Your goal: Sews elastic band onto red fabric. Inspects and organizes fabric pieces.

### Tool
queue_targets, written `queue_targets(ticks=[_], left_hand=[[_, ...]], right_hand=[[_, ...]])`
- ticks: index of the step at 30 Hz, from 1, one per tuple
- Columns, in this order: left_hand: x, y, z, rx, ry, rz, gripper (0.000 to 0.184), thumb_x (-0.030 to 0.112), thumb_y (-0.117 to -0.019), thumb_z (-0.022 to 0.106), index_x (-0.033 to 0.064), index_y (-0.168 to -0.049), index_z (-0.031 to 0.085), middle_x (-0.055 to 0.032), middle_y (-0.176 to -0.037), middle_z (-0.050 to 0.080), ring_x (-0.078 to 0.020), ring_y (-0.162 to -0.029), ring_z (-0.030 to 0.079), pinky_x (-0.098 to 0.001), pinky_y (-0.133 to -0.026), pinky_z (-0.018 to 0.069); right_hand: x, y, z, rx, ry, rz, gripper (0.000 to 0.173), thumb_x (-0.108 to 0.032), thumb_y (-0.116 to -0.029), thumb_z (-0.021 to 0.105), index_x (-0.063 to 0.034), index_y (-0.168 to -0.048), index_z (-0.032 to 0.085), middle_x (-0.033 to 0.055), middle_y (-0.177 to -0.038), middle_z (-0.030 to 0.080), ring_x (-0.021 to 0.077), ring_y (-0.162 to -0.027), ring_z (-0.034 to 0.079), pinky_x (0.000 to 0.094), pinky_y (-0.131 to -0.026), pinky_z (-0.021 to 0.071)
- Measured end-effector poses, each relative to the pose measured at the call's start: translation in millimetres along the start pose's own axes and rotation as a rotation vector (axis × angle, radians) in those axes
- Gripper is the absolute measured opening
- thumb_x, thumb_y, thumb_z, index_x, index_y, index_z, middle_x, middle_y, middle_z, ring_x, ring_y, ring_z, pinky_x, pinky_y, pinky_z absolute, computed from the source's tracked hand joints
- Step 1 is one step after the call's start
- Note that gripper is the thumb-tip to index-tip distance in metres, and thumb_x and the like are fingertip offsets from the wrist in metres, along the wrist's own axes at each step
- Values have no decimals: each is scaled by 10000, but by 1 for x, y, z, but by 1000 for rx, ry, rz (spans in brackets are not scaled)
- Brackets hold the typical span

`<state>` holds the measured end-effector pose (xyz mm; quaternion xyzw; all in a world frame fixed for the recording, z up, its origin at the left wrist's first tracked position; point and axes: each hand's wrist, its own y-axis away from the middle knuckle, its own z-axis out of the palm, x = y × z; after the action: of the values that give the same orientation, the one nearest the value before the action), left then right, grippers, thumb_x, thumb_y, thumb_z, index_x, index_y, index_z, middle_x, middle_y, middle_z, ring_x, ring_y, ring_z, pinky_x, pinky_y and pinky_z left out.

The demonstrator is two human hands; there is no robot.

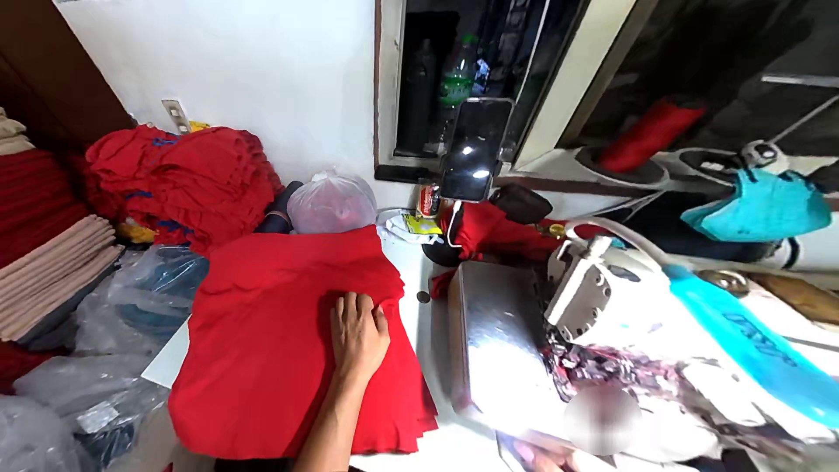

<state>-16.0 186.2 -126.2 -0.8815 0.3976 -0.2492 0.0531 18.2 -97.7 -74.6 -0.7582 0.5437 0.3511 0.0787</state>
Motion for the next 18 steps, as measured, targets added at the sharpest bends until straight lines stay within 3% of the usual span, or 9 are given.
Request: queue_targets(ticks=[1, 3, 5, 9, 14, 18], left_hand=[[0, 0, 1, 16, 2, 5, 291, 283, -986, 570, 38, -1037, 719, -149, -1105, 685, -334, -1111, 631, -489, -980, 479], [0, 1, 2, 19, -4, -1, 279, 287, -984, 581, 48, -1030, 719, -139, -1095, 679, -325, -1104, 626, -483, -988, 475], [-1, 2, 3, 29, -3, 2, 266, 280, -978, 604, 43, -1016, 717, -144, -1086, 675, -328, -1090, 627, -492, -974, 480], [-3, 4, 7, 58, -11, 25, 240, 260, -976, 626, 36, -1004, 704, -166, -1084, 660, -359, -1073, 620, -526, -936, 492], [-3, 2, 5, 55, -46, 57, 255, 255, -993, 593, 24, -1023, 695, -185, -1101, 657, -375, -1080, 619, -544, -912, 497], [0, 3, 1, 15, -52, 42, 262, 249, -993, 590, 16, -1046, 697, -196, -1118, 654, -390, -1114, 603, -543, -934, 479]], right_hand=[[6, 0, 4, 45, -25, -51, 372, -261, -953, 693, 105, -994, 744, 222, -931, 738, 267, -886, 692, 417, -890, 510], [59, -16, 25, 161, -75, -263, 437, -369, -926, 729, 62, -855, 748, 192, -817, 734, 280, -772, 704, 483, -770, 546], [85, -24, 35, 199, -114, -346, 431, -388, -910, 744, 33, -818, 748, 177, -788, 729, 294, -737, 701, 532, -728, 545], [87, -22, 38, 242, -143, -323, 422, -426, -869, 760, -15, -774, 739, 117, -742, 711, 232, -688, 671, 498, -676, 525], [91, -30, 46, 357, -162, -343, 477, -569, -821, 706, -114, -680, 702, -12, -642, 647, 68, -588, 580, 339, -569, 467], [84, -30, 45, 332, -203, -246, 441, -572, -753, 741, -149, -649, 669, -50, -626, 616, 66, -594, 569, 385, -588, 459]])
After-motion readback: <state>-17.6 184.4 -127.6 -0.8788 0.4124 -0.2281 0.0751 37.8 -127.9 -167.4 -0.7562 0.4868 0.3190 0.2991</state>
